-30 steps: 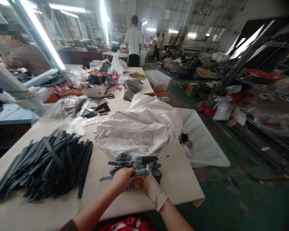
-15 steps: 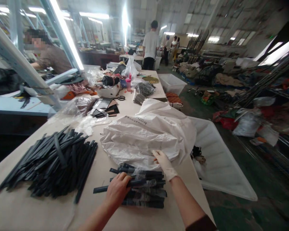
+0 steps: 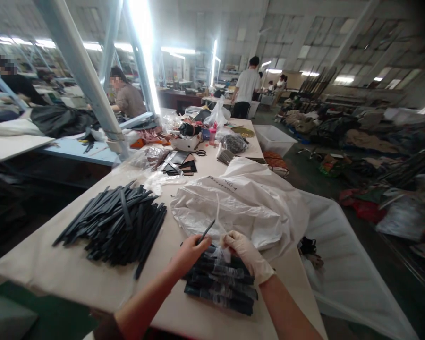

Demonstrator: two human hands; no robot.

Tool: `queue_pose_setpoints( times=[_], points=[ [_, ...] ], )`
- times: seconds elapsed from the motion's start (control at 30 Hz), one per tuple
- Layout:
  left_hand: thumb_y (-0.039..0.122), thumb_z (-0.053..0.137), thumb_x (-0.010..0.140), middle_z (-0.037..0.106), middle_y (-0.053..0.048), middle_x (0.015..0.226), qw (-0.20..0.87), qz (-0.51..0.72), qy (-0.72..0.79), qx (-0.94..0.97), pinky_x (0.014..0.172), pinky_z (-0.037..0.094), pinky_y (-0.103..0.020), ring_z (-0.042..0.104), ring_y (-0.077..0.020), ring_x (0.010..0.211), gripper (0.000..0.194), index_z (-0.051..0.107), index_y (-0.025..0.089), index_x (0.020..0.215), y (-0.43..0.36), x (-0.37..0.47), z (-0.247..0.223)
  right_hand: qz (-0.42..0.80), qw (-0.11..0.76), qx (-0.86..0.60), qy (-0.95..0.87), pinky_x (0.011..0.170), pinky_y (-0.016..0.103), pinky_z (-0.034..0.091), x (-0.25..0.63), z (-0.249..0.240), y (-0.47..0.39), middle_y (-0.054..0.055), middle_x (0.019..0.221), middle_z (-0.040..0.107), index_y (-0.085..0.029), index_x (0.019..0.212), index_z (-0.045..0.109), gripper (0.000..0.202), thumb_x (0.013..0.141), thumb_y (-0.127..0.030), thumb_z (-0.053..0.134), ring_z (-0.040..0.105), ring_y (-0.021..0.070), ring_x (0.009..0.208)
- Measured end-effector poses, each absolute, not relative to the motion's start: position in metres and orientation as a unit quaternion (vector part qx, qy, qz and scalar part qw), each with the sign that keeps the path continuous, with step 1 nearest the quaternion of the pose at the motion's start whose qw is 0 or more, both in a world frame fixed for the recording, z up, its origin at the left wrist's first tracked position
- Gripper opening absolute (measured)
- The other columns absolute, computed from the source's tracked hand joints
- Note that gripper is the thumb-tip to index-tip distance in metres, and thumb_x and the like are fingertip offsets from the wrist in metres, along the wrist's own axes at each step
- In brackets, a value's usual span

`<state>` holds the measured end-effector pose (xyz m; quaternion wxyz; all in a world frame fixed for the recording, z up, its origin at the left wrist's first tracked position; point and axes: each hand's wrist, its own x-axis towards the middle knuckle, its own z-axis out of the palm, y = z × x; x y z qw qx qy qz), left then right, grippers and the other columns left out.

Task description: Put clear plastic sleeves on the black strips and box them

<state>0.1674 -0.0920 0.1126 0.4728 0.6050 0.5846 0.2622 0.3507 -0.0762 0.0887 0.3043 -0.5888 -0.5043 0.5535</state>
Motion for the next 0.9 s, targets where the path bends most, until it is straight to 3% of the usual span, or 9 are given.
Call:
queue_pose_setpoints(
  times=[0.1,0.27,0.43,0.63,0.9],
  points=[
    [0.042,0.048,0.073,0.036,0.008,0.048,0.564,0.276,0.565,0.535,0.044,0.026,-0.020,0.032,-0.0073,0.044,0.028,0.054,0.015,0.068,-0.085,0.185,0.122,0.655,0.329,-0.528,-0.428,0.042,0.021,0.020,0.330,0.101,-0.122,-0.004,0.051,0.051,-0.016,0.069,0.061,0.033,0.065,-0.049,0.065,0.033,0.0066,0.042],
    [0.035,0.055,0.065,0.041,0.007,0.053,0.569,0.308,0.518,0.559,0.047,0.028,-0.019,0.034,-0.0063,0.049,0.021,0.052,0.015,0.063,-0.096,0.199,0.131,0.713,0.332,-0.461,-0.411,0.045,0.023,0.017,0.312,0.110,-0.170,-0.002,0.054,0.051,-0.013,0.073,0.068,0.038,0.067,-0.050,0.065,0.030,0.0061,0.045],
    [0.038,0.050,0.069,0.041,0.007,0.052,0.540,0.286,0.508,0.607,0.046,0.030,-0.019,0.036,-0.0074,0.049,0.023,0.051,0.016,0.065,-0.105,0.195,0.133,0.698,0.404,-0.484,-0.338,0.045,0.022,0.018,0.301,0.112,-0.183,-0.004,0.054,0.050,-0.014,0.068,0.060,0.039,0.062,-0.052,0.068,0.027,0.0057,0.046],
    [0.044,0.034,0.080,0.040,0.008,0.051,0.612,0.173,0.465,0.616,0.038,0.024,-0.018,0.031,-0.0052,0.038,0.030,0.044,0.018,0.070,-0.145,0.162,0.153,0.622,0.602,-0.469,-0.175,0.042,0.020,0.021,0.305,0.112,-0.166,-0.008,0.047,0.037,-0.018,0.052,0.041,0.046,0.054,-0.051,0.074,0.027,0.0049,0.043],
    [0.043,0.030,0.082,0.041,0.008,0.049,0.610,0.146,0.457,0.631,0.036,0.026,-0.018,0.034,-0.0054,0.036,0.032,0.045,0.018,0.070,-0.186,0.158,0.143,0.592,0.664,-0.446,-0.098,0.044,0.020,0.027,0.283,0.119,-0.160,-0.006,0.054,0.045,-0.018,0.062,0.054,0.038,0.057,-0.051,0.072,0.036,0.0063,0.046]
  ],
)
